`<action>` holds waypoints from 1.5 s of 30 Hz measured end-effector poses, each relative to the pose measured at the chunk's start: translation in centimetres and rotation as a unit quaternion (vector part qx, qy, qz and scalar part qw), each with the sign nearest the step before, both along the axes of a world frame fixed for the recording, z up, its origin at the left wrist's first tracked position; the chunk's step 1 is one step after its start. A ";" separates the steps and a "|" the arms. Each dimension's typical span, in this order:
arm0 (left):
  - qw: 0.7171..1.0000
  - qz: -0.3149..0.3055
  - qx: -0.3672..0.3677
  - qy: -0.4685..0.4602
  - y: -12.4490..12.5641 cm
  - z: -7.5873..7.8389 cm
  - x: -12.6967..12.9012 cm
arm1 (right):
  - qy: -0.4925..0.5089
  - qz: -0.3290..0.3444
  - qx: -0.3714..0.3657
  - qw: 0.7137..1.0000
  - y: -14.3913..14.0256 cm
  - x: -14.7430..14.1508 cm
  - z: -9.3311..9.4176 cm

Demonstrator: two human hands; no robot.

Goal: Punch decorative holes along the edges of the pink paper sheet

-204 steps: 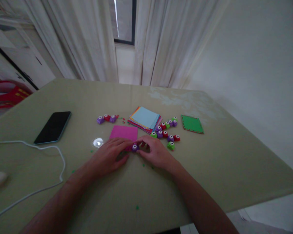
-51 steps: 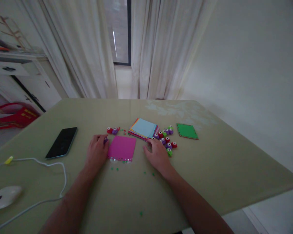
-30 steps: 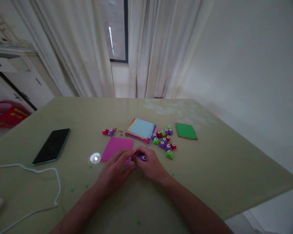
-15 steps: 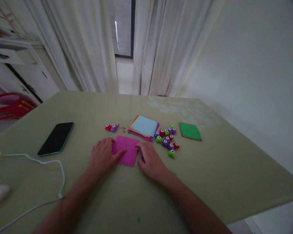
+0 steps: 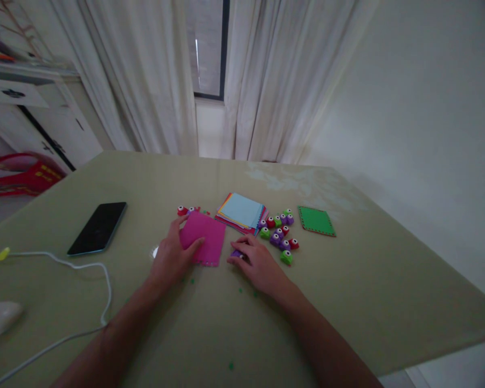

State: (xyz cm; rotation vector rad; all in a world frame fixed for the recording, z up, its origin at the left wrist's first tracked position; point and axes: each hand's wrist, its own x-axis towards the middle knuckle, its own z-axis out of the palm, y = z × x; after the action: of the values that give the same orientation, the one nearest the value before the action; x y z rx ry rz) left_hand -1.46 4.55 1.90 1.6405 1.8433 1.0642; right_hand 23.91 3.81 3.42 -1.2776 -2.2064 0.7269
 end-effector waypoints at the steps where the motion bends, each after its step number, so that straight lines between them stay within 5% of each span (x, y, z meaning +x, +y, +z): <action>1: 1.000 0.007 0.007 -0.025 0.0 0.1 0.0 | -0.006 -0.002 -0.001 1.000 -0.1 0.1 0.1; 5: 0.996 0.004 0.006 -0.091 0.2 0.2 -0.1 | -0.027 -0.020 -0.004 0.999 -0.2 0.1 0.5; 11: 0.993 0.024 -0.017 -0.117 0.3 0.1 -0.2 | -0.032 0.039 0.026 0.998 -0.3 0.1 0.2; 17: 0.997 0.014 0.001 -0.071 0.2 0.6 -0.4 | -0.035 -0.049 0.013 0.998 -0.1 -0.1 0.0; 34: 0.996 -0.043 -0.011 -0.073 -0.2 -0.6 0.5 | 0.143 -0.026 -0.003 0.989 0.2 -0.3 -0.6; 45: 0.995 -0.039 -0.010 -0.091 -0.3 -0.3 0.5 | 0.151 -0.018 -0.003 0.988 0.1 -0.3 -0.7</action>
State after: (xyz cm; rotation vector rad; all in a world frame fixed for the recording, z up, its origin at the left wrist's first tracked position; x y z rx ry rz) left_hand -0.94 4.21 1.57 1.5364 1.6539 1.1186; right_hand 23.59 3.90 2.76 -1.1242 -1.9330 0.8514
